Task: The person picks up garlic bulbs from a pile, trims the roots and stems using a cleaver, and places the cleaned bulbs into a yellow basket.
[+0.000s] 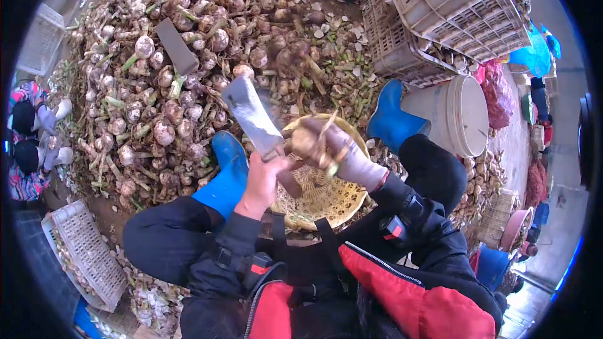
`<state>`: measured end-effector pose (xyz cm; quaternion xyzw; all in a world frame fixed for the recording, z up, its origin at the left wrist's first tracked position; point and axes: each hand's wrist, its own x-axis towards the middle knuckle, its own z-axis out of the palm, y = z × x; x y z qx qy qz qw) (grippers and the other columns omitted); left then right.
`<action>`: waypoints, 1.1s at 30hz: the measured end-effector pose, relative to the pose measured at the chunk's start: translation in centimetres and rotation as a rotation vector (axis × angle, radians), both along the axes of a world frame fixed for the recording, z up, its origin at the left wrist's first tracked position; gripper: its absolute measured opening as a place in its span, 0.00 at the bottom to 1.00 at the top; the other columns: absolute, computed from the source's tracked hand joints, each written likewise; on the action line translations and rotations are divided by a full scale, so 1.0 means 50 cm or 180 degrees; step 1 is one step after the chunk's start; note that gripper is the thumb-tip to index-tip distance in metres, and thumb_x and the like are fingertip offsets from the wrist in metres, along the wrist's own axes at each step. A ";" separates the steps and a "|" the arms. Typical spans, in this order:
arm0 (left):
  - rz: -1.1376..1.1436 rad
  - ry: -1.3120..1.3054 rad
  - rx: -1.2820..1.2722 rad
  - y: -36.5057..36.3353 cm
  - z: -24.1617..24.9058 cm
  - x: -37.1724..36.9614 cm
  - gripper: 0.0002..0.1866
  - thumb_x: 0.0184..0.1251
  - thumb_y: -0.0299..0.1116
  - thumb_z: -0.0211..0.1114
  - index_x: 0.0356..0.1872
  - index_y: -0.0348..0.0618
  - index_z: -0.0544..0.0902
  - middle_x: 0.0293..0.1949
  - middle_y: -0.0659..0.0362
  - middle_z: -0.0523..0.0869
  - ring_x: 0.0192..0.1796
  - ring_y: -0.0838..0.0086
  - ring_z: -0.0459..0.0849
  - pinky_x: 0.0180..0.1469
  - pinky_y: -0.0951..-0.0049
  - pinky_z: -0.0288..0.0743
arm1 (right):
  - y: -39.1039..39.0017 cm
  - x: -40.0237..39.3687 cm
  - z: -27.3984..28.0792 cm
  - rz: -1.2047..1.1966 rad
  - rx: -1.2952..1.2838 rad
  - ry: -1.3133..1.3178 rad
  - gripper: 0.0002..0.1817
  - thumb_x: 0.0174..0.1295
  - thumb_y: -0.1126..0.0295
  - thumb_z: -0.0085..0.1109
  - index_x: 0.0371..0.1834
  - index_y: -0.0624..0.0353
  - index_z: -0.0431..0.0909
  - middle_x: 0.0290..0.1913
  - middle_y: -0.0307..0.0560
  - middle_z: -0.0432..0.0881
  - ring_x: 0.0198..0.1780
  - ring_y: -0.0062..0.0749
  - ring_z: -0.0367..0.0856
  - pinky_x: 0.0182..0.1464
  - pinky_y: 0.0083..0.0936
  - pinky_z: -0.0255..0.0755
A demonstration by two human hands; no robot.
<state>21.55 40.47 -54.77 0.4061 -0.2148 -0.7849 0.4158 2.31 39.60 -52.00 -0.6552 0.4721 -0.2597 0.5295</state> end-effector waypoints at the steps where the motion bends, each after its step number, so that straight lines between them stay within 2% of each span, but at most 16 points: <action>1: -0.0054 0.0283 0.0168 -0.009 0.036 0.004 0.24 0.52 0.23 0.52 0.55 0.33 0.71 0.39 0.61 0.78 0.46 0.72 0.79 0.44 0.73 0.77 | 0.000 0.002 0.004 0.0459 -0.1043 0.0904 0.40 0.51 0.74 0.65 0.68 0.60 0.55 0.61 0.43 0.68 0.60 0.28 0.66 0.60 0.29 0.64; 3: 0.0303 0.0475 0.0379 -0.004 0.015 0.002 0.20 0.54 0.21 0.58 0.51 0.34 0.75 0.41 0.57 0.82 0.44 0.72 0.81 0.44 0.73 0.75 | 0.010 0.010 0.004 0.0627 -0.1229 0.0655 0.40 0.51 0.77 0.63 0.69 0.60 0.53 0.64 0.50 0.64 0.65 0.33 0.63 0.63 0.30 0.61; 5: 0.0367 0.0225 0.0303 0.004 0.016 0.000 0.20 0.54 0.21 0.59 0.52 0.35 0.74 0.41 0.58 0.82 0.43 0.72 0.81 0.45 0.73 0.75 | 0.024 0.007 0.021 0.0011 0.1110 -0.1154 0.39 0.55 0.73 0.60 0.70 0.59 0.51 0.67 0.54 0.61 0.68 0.37 0.59 0.65 0.32 0.58; 7: 0.0426 0.0014 0.0211 0.010 0.033 -0.011 0.20 0.55 0.21 0.59 0.52 0.36 0.74 0.41 0.58 0.82 0.43 0.73 0.81 0.46 0.73 0.75 | 0.023 0.001 0.029 -0.0107 0.1694 -0.1527 0.37 0.60 0.65 0.57 0.71 0.58 0.50 0.66 0.52 0.60 0.68 0.35 0.58 0.65 0.28 0.58; 9: -0.0432 -0.0969 -0.1225 0.004 0.061 -0.012 0.19 0.55 0.21 0.60 0.51 0.37 0.75 0.44 0.60 0.81 0.45 0.75 0.80 0.46 0.73 0.74 | 0.027 0.016 0.038 -0.0278 0.2373 -0.2381 0.36 0.62 0.61 0.54 0.71 0.58 0.51 0.59 0.44 0.68 0.59 0.24 0.65 0.58 0.22 0.63; 10: -0.0606 -0.1378 -0.1181 0.013 0.057 -0.011 0.20 0.50 0.18 0.60 0.47 0.39 0.77 0.44 0.59 0.81 0.45 0.73 0.80 0.45 0.71 0.73 | 0.018 0.006 0.057 -0.0292 0.2521 -0.2175 0.32 0.62 0.62 0.55 0.68 0.57 0.56 0.54 0.41 0.73 0.51 0.21 0.71 0.50 0.21 0.68; 11: -0.0594 -0.1408 -0.1209 0.015 0.064 -0.008 0.20 0.50 0.18 0.60 0.47 0.39 0.77 0.44 0.59 0.81 0.45 0.73 0.80 0.45 0.71 0.73 | 0.019 -0.003 0.062 -0.0262 0.2495 -0.2194 0.32 0.62 0.62 0.55 0.68 0.57 0.56 0.54 0.41 0.73 0.51 0.21 0.71 0.50 0.21 0.68; 14: 0.0148 -0.2932 -0.3242 0.003 0.089 -0.012 0.19 0.35 0.17 0.61 0.36 0.40 0.77 0.37 0.55 0.78 0.39 0.57 0.78 0.41 0.68 0.72 | 0.036 -0.008 0.039 -0.0379 0.1210 -0.1261 0.25 0.67 0.59 0.50 0.64 0.56 0.59 0.50 0.38 0.75 0.41 0.23 0.76 0.40 0.19 0.73; 17: -0.0393 -0.3791 -0.3454 0.037 0.105 -0.015 0.16 0.32 0.18 0.62 0.30 0.39 0.74 0.34 0.55 0.77 0.38 0.55 0.77 0.37 0.63 0.72 | 0.054 -0.002 0.046 -0.0203 0.0512 -0.1386 0.21 0.71 0.59 0.41 0.63 0.55 0.59 0.47 0.37 0.76 0.42 0.21 0.76 0.42 0.20 0.74; 20: -0.0552 -0.3828 -0.3365 0.059 0.127 -0.008 0.16 0.31 0.20 0.63 0.28 0.41 0.73 0.31 0.54 0.77 0.38 0.55 0.78 0.36 0.59 0.71 | 0.068 0.002 0.056 -0.0108 0.0201 -0.1100 0.21 0.73 0.58 0.35 0.64 0.55 0.58 0.46 0.37 0.77 0.43 0.20 0.77 0.44 0.21 0.76; 23: -0.0616 -0.3885 -0.3346 0.051 0.119 -0.002 0.14 0.35 0.22 0.63 0.29 0.42 0.75 0.31 0.54 0.78 0.39 0.56 0.78 0.37 0.59 0.72 | 0.068 -0.005 0.044 -0.0086 0.0040 -0.0626 0.25 0.70 0.59 0.44 0.66 0.56 0.54 0.44 0.38 0.79 0.40 0.20 0.78 0.44 0.23 0.76; 27: -0.0667 -0.3935 -0.2946 0.038 0.050 0.016 0.11 0.41 0.24 0.62 0.30 0.42 0.76 0.33 0.55 0.80 0.41 0.56 0.79 0.39 0.59 0.73 | 0.051 0.012 0.029 -0.0391 0.0276 -0.1121 0.41 0.47 0.69 0.70 0.64 0.59 0.56 0.43 0.39 0.79 0.41 0.21 0.78 0.44 0.22 0.74; 29: -0.0504 -0.3978 -0.2384 0.017 -0.015 0.039 0.08 0.46 0.23 0.58 0.31 0.44 0.77 0.31 0.49 0.81 0.37 0.50 0.80 0.38 0.54 0.72 | 0.031 0.025 0.041 -0.0172 0.0718 -0.0393 0.39 0.46 0.68 0.70 0.62 0.60 0.58 0.43 0.42 0.79 0.43 0.22 0.77 0.45 0.23 0.73; 30: -0.0815 -0.4184 -0.1950 -0.005 -0.054 0.074 0.07 0.48 0.23 0.58 0.30 0.44 0.77 0.29 0.48 0.81 0.36 0.48 0.79 0.37 0.53 0.72 | 0.045 0.044 0.065 -0.0195 0.0730 -0.0672 0.36 0.45 0.66 0.69 0.57 0.61 0.62 0.43 0.46 0.79 0.44 0.27 0.78 0.46 0.26 0.72; 31: -0.1112 -0.4350 -0.1483 -0.016 -0.075 0.088 0.05 0.49 0.24 0.57 0.29 0.43 0.77 0.28 0.46 0.81 0.35 0.46 0.79 0.36 0.52 0.72 | 0.038 0.046 0.058 -0.0123 -0.0064 -0.0263 0.34 0.43 0.64 0.68 0.54 0.62 0.64 0.43 0.52 0.78 0.46 0.36 0.78 0.48 0.29 0.71; 33: -0.0744 -0.4119 -0.1465 -0.023 -0.126 0.089 0.10 0.48 0.25 0.58 0.34 0.41 0.79 0.29 0.46 0.82 0.35 0.48 0.80 0.38 0.58 0.73 | 0.000 0.032 0.040 -0.0053 0.0485 0.0194 0.34 0.42 0.63 0.69 0.52 0.62 0.65 0.44 0.58 0.77 0.49 0.46 0.77 0.52 0.33 0.69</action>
